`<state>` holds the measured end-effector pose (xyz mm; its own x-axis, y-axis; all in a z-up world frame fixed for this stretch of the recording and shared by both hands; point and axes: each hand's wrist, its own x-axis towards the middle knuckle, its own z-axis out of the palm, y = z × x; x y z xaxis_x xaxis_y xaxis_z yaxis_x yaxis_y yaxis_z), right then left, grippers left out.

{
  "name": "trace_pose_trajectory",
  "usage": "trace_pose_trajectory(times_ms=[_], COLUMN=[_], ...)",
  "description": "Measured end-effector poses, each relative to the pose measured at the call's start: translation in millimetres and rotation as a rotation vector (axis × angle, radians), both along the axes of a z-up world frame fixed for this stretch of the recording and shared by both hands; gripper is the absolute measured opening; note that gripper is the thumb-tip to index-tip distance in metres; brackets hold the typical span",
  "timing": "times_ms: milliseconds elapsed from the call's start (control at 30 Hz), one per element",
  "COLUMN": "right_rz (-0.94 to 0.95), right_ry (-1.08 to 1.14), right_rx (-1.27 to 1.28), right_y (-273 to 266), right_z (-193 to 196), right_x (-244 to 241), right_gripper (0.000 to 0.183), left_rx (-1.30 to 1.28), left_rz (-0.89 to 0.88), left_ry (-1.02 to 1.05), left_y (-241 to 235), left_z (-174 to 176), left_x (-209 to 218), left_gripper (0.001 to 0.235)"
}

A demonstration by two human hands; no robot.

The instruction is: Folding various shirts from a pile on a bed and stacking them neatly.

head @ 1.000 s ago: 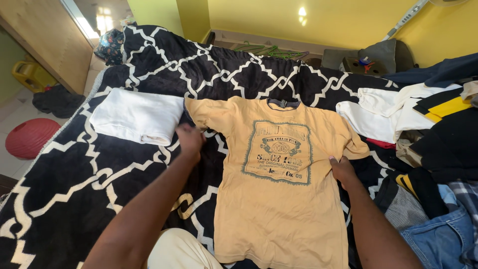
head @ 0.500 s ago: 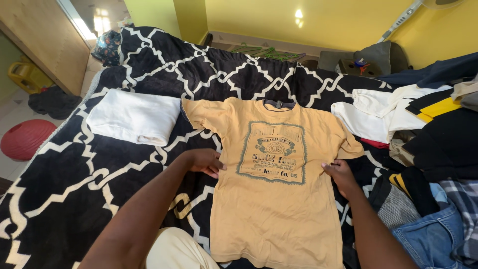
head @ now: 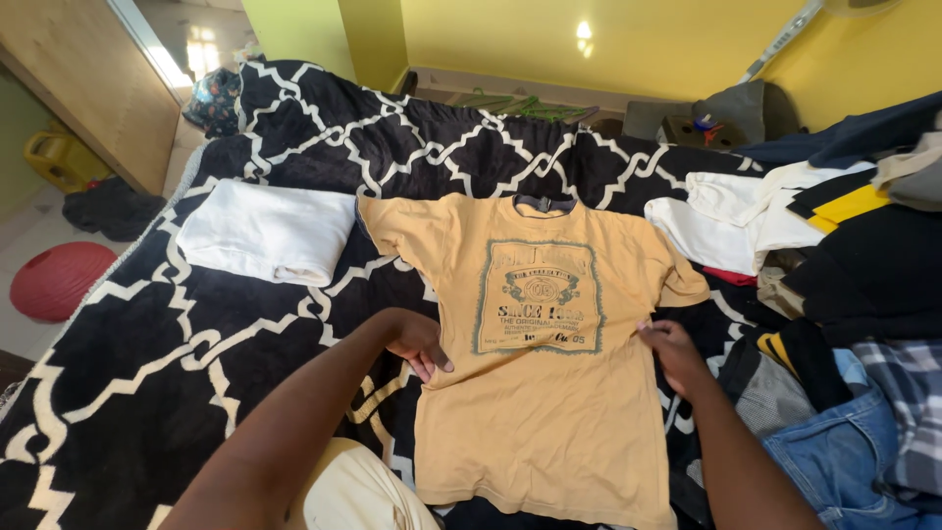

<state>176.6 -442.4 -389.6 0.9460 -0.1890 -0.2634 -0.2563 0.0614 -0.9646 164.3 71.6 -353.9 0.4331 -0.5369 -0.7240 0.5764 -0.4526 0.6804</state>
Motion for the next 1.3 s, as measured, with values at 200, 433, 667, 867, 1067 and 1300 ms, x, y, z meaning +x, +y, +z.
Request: trace_pose_trajectory(times_ms=[200, 433, 667, 867, 1067, 1300], right_rz=[0.151, 0.289, -0.253, -0.271, -0.027, 0.330], right_ry=[0.128, 0.351, 0.029, -0.370, -0.275, -0.192], right_rx=[-0.045, -0.232, -0.680, -0.865, -0.901, -1.220], right_y=[7, 16, -37, -19, 42, 39], right_z=[30, 64, -22, 6, 85, 95], right_x=[-45, -75, -5, 72, 135, 190], right_gripper=[0.058, 0.058, 0.040, 0.028, 0.034, 0.074], left_rx=[-0.001, 0.345, 0.659, 0.818, 0.674, 0.907], left_rz=[0.083, -0.026, 0.167, 0.556, 0.507, 0.191], left_ry=[-0.010, -0.097, -0.567, -1.391, -1.552, -1.295], left_y=[-17, -3, 21, 15, -14, -5], left_z=[50, 25, 93, 60, 75, 22], left_x=[-29, -21, -27, 39, 144, 223], left_gripper=[0.046, 0.035, 0.053, 0.024, 0.028, 0.064])
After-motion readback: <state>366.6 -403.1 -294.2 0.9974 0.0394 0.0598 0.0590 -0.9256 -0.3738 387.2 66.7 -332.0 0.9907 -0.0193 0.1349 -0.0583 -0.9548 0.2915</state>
